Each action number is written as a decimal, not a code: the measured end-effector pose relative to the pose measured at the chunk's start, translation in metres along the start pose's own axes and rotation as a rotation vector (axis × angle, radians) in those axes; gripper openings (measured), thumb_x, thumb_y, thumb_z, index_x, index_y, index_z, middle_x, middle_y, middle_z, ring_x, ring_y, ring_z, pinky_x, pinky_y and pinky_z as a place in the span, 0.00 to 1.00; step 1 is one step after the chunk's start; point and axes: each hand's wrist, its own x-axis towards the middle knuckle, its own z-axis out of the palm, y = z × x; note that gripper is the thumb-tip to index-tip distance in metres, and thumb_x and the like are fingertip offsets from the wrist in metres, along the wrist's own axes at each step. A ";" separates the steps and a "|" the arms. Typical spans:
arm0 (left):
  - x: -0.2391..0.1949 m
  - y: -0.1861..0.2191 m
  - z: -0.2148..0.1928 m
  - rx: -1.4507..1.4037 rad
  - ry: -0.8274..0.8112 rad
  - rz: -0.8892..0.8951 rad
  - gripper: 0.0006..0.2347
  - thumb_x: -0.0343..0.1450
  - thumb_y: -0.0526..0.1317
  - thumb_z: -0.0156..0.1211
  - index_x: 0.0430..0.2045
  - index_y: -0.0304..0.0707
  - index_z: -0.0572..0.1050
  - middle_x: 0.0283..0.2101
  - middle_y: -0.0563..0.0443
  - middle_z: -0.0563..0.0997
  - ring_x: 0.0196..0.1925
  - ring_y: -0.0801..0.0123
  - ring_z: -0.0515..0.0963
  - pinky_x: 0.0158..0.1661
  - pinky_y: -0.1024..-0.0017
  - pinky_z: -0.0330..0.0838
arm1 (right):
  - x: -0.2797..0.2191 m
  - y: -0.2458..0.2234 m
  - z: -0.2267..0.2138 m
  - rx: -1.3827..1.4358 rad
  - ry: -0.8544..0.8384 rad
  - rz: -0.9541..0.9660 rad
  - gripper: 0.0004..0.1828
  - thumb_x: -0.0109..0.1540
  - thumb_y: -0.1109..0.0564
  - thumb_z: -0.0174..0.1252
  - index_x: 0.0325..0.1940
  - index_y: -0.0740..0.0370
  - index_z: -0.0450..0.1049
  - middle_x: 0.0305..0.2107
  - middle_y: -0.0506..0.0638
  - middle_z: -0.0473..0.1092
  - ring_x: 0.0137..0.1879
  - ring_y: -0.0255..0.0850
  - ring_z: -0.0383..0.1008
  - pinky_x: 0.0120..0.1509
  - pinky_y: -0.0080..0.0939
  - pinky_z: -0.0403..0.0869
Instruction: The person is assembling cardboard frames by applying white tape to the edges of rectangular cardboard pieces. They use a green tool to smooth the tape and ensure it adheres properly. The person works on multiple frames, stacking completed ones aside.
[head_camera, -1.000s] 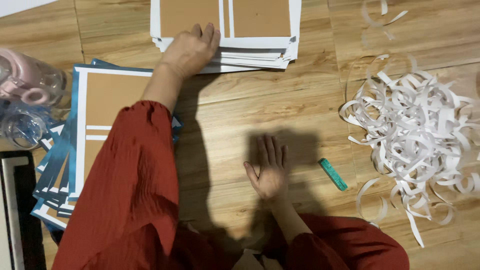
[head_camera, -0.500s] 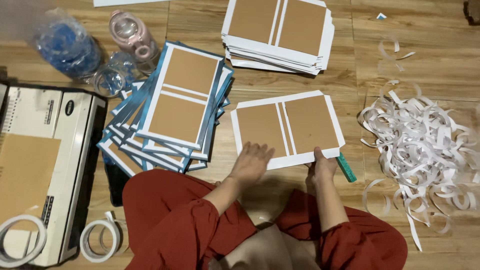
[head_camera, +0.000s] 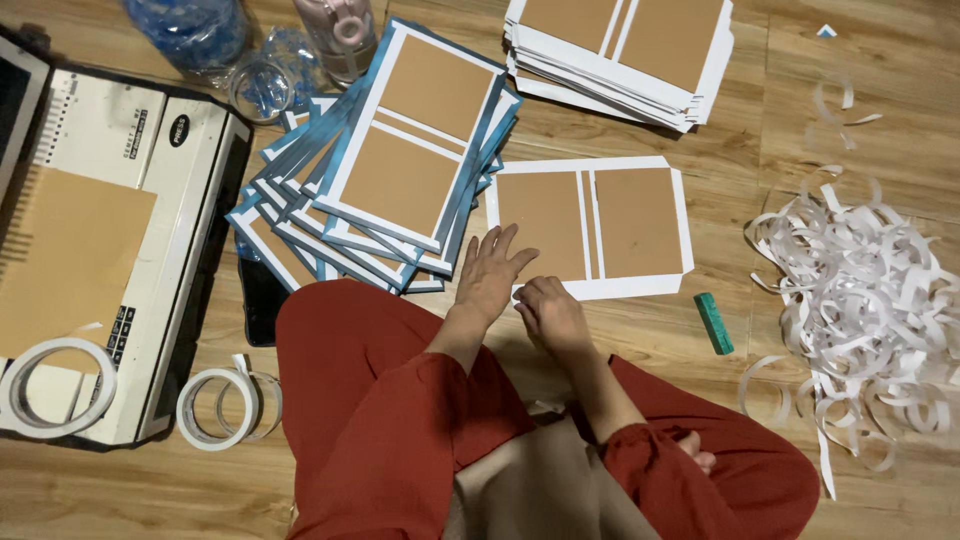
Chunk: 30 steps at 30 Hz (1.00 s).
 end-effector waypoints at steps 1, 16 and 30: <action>0.003 -0.001 0.003 -0.006 0.000 -0.011 0.19 0.68 0.36 0.47 0.53 0.61 0.61 0.62 0.49 0.51 0.65 0.54 0.49 0.61 0.51 0.45 | 0.001 0.005 0.007 0.001 -0.010 -0.009 0.08 0.56 0.51 0.52 0.35 0.55 0.69 0.30 0.45 0.64 0.46 0.42 0.66 0.46 0.39 0.69; 0.017 -0.013 0.035 0.100 0.055 -0.027 0.16 0.68 0.42 0.49 0.49 0.69 0.62 0.63 0.55 0.50 0.66 0.61 0.48 0.61 0.54 0.45 | 0.020 0.011 -0.006 -0.165 -0.115 -0.195 0.02 0.54 0.58 0.51 0.27 0.58 0.66 0.23 0.47 0.63 0.37 0.40 0.68 0.39 0.36 0.71; 0.020 -0.015 0.040 0.107 0.052 -0.034 0.18 0.68 0.42 0.49 0.50 0.72 0.60 0.63 0.55 0.49 0.66 0.61 0.48 0.61 0.53 0.44 | 0.002 0.041 -0.070 0.387 0.162 0.179 0.03 0.56 0.63 0.53 0.33 0.61 0.65 0.24 0.55 0.63 0.33 0.48 0.67 0.35 0.40 0.67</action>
